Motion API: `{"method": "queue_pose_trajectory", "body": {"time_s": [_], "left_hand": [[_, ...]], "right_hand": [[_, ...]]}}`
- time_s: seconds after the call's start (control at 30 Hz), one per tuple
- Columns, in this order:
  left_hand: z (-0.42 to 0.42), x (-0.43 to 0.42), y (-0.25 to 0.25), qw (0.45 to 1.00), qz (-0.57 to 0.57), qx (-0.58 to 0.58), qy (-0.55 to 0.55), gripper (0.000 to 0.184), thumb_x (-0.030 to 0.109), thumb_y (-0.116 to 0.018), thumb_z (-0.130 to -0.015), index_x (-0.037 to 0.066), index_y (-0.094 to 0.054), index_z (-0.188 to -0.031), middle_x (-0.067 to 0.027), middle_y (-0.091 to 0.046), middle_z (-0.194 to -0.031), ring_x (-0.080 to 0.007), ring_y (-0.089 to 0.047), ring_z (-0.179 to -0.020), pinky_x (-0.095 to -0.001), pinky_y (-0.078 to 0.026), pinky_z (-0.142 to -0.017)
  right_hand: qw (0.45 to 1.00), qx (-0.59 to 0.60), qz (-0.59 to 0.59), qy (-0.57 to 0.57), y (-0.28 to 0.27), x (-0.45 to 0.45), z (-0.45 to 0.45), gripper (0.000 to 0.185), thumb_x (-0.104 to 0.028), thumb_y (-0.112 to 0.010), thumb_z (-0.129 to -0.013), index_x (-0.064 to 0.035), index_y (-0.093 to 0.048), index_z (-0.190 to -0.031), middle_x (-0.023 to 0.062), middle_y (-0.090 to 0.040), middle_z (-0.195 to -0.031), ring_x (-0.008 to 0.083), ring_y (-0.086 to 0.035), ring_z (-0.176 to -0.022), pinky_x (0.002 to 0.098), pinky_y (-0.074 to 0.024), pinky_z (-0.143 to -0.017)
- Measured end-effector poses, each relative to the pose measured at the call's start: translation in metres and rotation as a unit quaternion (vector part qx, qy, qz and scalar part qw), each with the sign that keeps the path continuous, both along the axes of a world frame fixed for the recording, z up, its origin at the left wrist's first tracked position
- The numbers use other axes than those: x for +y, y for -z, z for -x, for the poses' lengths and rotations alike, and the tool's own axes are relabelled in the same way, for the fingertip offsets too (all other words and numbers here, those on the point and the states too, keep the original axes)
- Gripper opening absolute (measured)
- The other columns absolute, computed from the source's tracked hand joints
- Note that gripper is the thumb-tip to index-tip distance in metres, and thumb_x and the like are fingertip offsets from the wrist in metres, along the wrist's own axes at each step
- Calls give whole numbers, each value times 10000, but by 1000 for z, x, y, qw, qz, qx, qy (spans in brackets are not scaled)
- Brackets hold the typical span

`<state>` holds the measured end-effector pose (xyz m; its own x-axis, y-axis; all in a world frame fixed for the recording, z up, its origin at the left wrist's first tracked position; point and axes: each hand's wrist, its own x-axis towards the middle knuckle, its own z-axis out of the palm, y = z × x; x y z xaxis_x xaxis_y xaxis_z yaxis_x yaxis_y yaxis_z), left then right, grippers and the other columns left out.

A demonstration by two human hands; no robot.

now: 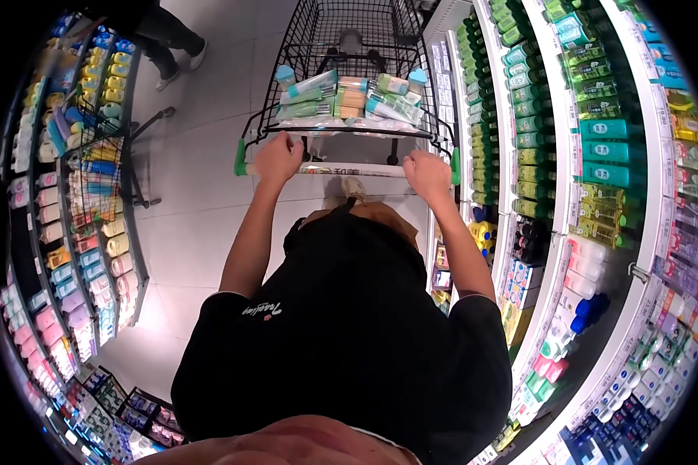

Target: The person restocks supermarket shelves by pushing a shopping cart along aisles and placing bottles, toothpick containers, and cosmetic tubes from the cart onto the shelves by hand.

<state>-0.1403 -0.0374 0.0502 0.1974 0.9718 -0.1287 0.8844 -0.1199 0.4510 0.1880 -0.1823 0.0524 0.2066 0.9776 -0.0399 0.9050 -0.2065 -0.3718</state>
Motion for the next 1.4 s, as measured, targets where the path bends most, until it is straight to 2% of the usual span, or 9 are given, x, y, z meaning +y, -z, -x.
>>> {"method": "queue_pose_trajectory", "body": {"time_s": [0.17,0.27,0.37,0.4,0.6,0.73,0.87,1.1,1.4], "left_hand": [[5,12,2,999,0,7,-39,310,383,-682,-892,76,-646,-895,-136,-728,-854,-372,-706,-812,-497,-529,-707],[10,13,8,998,-14,11,-55,307,383,-677,-887,77,-648,-892,-139,-730,-851,-377,-706,-814,-493,-530,-710],[14,23,9,997,-18,15,-67,310,388,-671,-881,78,-652,-887,-140,-730,-839,-379,-708,-812,-490,-531,-713],[14,26,7,997,-18,16,-71,315,393,-675,-880,79,-651,-884,-137,-730,-837,-377,-708,-811,-489,-532,-713],[25,45,6,995,10,-6,-101,381,467,-706,-884,89,-659,-876,-96,-737,-821,-336,-721,-799,-470,-539,-706],[39,78,10,972,-6,-195,-134,310,401,-714,-932,92,-686,-922,-79,-750,-834,-301,-720,-771,-452,-550,-708],[56,123,22,969,-216,-114,-37,230,300,-720,-907,79,-685,-957,-85,-714,-924,-339,-671,-917,-462,-537,-757],[79,195,62,977,-154,-64,132,327,301,-732,-881,22,-686,-1044,-172,-686,-1077,-377,-626,-1073,-499,-525,-880],[137,269,65,974,-76,15,213,412,370,-652,-951,14,-667,-1157,-170,-656,-1188,-342,-576,-1205,-513,-497,-964]], "right_hand": [[974,116,-175,-90,0,48,-9,322,-158,-743,-882,-39,-671,-1173,172,-681,-1140,399,-604,-1108,464,-502,-951],[957,38,-240,-159,-6,99,-3,469,-268,-783,-878,-17,-649,-1250,170,-649,-1244,399,-592,-1145,481,-506,-962],[969,-6,-103,-223,46,130,-8,589,-391,-776,-889,-52,-614,-1342,170,-609,-1353,379,-586,-1195,482,-504,-1008],[974,-33,39,-221,43,135,-3,629,-449,-774,-877,-48,-614,-1335,171,-629,-1285,371,-599,-1186,474,-524,-981],[973,-43,12,-225,57,161,4,540,-399,-792,-874,-54,-639,-1260,152,-652,-1146,362,-628,-1102,470,-535,-930],[977,-35,34,-207,42,180,18,604,-471,-791,-865,-47,-652,-1271,156,-651,-1180,357,-623,-1151,473,-537,-932],[981,-12,11,-192,46,193,27,695,-582,-777,-828,-61,-672,-1278,164,-648,-1137,380,-634,-1071,489,-531,-902],[988,29,-18,-152,40,228,54,584,-590,-670,-935,-48,-673,-1153,144,-648,-991,375,-634,-1007,491,-514,-849],[997,-10,-71,-16,46,263,139,442,-491,-713,-925,-52,-689,-967,161,-658,-914,376,-660,-889,488,-541,-764]]}}
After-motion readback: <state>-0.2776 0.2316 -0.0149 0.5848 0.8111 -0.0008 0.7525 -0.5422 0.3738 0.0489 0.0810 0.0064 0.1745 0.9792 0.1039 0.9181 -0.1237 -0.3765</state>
